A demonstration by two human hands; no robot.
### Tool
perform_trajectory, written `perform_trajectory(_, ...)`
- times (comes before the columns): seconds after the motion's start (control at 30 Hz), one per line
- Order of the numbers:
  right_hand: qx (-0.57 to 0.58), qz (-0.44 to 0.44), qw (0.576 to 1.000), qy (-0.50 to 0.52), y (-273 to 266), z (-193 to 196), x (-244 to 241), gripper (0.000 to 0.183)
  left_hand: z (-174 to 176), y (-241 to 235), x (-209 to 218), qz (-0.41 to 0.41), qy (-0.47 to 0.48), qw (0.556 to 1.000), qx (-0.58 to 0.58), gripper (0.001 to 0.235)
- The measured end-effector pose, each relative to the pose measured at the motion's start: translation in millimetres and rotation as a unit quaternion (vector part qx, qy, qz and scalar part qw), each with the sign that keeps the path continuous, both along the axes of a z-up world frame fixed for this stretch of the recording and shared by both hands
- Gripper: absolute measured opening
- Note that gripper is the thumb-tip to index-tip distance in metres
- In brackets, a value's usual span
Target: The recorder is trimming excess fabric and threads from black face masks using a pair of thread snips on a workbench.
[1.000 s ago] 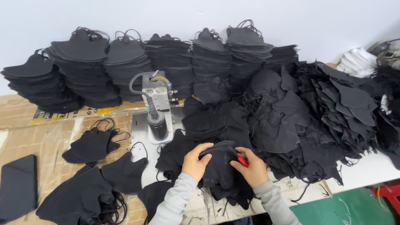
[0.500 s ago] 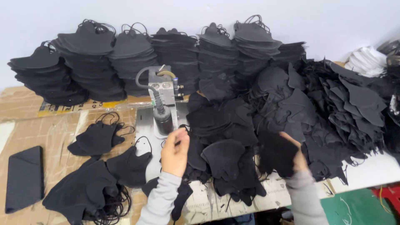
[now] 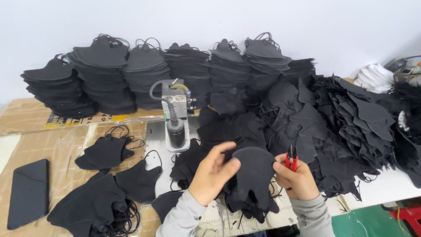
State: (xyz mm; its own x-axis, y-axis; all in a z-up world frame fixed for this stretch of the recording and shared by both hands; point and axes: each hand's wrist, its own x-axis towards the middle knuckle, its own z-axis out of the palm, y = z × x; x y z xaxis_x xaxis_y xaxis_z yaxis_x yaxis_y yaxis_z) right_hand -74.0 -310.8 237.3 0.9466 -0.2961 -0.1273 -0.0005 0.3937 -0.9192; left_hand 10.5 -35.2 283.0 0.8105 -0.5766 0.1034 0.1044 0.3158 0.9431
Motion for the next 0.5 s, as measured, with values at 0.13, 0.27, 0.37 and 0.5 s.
perform_trajectory(0.13,0.01,0.031,0.999,-0.025,13.3,-4.1,-7.6,0.009,-11.8,8.8,-2.5,-0.006,-0.011,0.999,-0.044,0.036)
perform_trajectory(0.27,0.083,0.074,0.992,-0.054,29.6,-2.9,-4.8,0.006,-12.6,45.1,-21.4,0.058,-0.009,0.998,0.006,0.033)
perform_trajectory(0.37,-0.076,-0.027,0.996,-0.031,31.0,-11.2,2.4,0.011,-57.5,84.0,-33.6,0.165,0.023,0.981,0.096,0.033)
perform_trajectory(0.5,-0.463,-0.145,0.873,-0.048,35.7,-49.0,25.6,0.027,-130.6,119.8,-41.9,0.282,0.021,0.908,0.309,0.033)
